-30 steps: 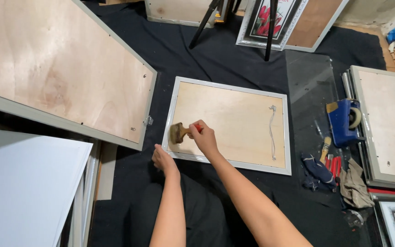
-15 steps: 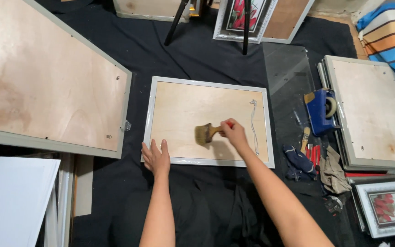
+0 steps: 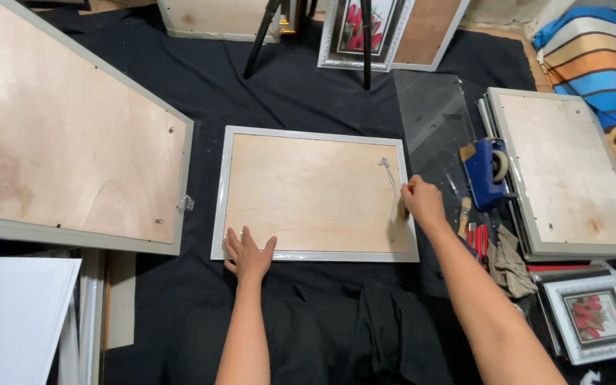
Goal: The person cleans the back of a wooden picture frame using a brush and then wipes it with a cloth. The person uses a brush to sweep dust off the frame's surface and then uses a dark cloth to wipe the frame.
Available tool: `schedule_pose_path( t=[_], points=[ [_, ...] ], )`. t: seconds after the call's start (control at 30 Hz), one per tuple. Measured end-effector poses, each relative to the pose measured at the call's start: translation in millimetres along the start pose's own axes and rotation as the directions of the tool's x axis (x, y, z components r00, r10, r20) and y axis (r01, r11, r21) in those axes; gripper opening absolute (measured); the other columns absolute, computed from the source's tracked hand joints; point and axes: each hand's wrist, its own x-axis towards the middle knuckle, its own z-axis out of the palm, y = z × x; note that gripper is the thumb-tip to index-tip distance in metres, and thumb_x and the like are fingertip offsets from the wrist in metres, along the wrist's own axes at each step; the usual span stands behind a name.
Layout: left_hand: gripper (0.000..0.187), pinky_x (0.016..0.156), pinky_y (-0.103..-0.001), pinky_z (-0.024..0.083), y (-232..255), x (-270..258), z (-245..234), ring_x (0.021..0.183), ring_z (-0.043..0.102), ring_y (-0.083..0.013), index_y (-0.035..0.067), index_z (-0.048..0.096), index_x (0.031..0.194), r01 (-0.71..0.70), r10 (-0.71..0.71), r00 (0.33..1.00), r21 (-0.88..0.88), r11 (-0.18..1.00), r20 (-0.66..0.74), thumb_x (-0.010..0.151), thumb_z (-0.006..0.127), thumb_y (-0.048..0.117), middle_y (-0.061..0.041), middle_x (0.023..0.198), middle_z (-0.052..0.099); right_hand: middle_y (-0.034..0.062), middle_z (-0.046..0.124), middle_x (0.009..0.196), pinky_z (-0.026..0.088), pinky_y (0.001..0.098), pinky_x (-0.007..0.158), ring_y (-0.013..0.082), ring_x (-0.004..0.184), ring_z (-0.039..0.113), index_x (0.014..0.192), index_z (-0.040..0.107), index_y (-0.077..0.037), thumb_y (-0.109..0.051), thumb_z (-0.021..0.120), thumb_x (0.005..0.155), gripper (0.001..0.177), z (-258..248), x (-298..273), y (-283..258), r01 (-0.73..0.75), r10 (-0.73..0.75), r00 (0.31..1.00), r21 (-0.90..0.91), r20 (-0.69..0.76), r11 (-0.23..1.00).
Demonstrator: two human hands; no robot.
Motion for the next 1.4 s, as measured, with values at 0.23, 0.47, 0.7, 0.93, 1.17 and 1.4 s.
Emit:
schedule_pose_path(
  t=[0.23,0.47,0.7,0.93,1.17,1.4],
  points=[
    [0.095,0.122,-0.068,0.007,3.6,2.5,-2.4,0.159,-0.009,-0.0342,0.014,0.018,0.165,0.015,-0.015,1.000,0.074,0.997,0.006,0.094,0.059,0.062,-0.011,0.173,-0.006,0.0281,0.072,0.087,0.059,0.0576,0.076,0.0483,0.088,0.074,0.095,0.062,-0.002,-0.024,0.055,0.097,0.023,64.1,-26.6,-185.3,0.252,-0.255,0.963,0.046,0.083,0.967],
    [0.099,0.119,-0.072,-0.003,3.4,7.9,-9.9,0.157,-0.014,-0.0355,0.017,0.012,0.165,0.072,-0.072,0.997,0.036,0.997,0.000,0.091,0.070,0.048,-0.011,0.172,-0.010,0.0181,0.074,0.092,0.061,0.0456,0.083,0.0362,0.091,0.074,0.098,0.062,-0.008,-0.036,0.058,0.099,0.029,67.5,-38.5,-339.3,0.089,-0.315,0.928,0.704,0.198,0.705],
    [0.112,0.120,-0.071,-0.001,-1.5,13.6,-5.9,0.157,-0.017,-0.0372,0.019,0.004,0.167,0.061,-0.064,0.997,0.072,0.996,0.036,0.087,0.080,0.040,-0.010,0.172,-0.017,0.0262,0.071,0.105,0.067,0.0368,0.083,0.0310,0.092,0.076,0.110,0.067,0.000,-0.024,0.067,0.100,0.026,121.7,15.8,-308.2,-0.203,-0.170,0.945,0.910,0.278,0.362],
    [0.117,0.119,-0.072,-0.001,-10.5,25.6,6.7,0.157,-0.017,-0.0381,0.020,0.004,0.167,0.055,-0.058,0.998,0.119,0.991,0.021,0.083,0.085,0.038,-0.012,0.172,-0.017,0.0252,0.067,0.101,0.066,0.0410,0.077,0.0335,0.089,0.075,0.113,0.068,0.000,-0.021,0.068,0.100,0.025,73.7,67.3,-100.6,-0.187,-0.010,0.975,0.847,0.221,0.498],
    [0.121,0.117,-0.075,0.001,-18.0,32.6,18.9,0.156,-0.015,-0.0402,0.021,0.004,0.167,0.044,-0.041,0.999,0.162,0.986,-0.019,0.080,0.087,0.039,-0.012,0.172,-0.016,0.0152,0.076,0.090,0.061,0.0489,0.079,0.0379,0.092,0.074,0.108,0.074,-0.014,-0.039,0.065,0.104,0.027,-7.6,91.6,36.8,-0.054,0.062,0.989,0.065,-0.136,0.996],
    [0.126,0.116,-0.076,0.001,-14.6,33.8,20.0,0.156,-0.016,-0.0421,0.023,0.000,0.167,0.060,-0.064,0.998,0.207,0.977,0.015,0.079,0.089,0.039,-0.012,0.172,-0.018,0.0212,0.076,0.098,0.059,0.0531,0.087,0.0429,0.097,0.074,0.111,0.071,-0.009,-0.038,0.059,0.104,0.032,37.7,106.4,-58.2,-0.006,0.004,0.999,-0.030,-0.047,1.000]
  ],
)
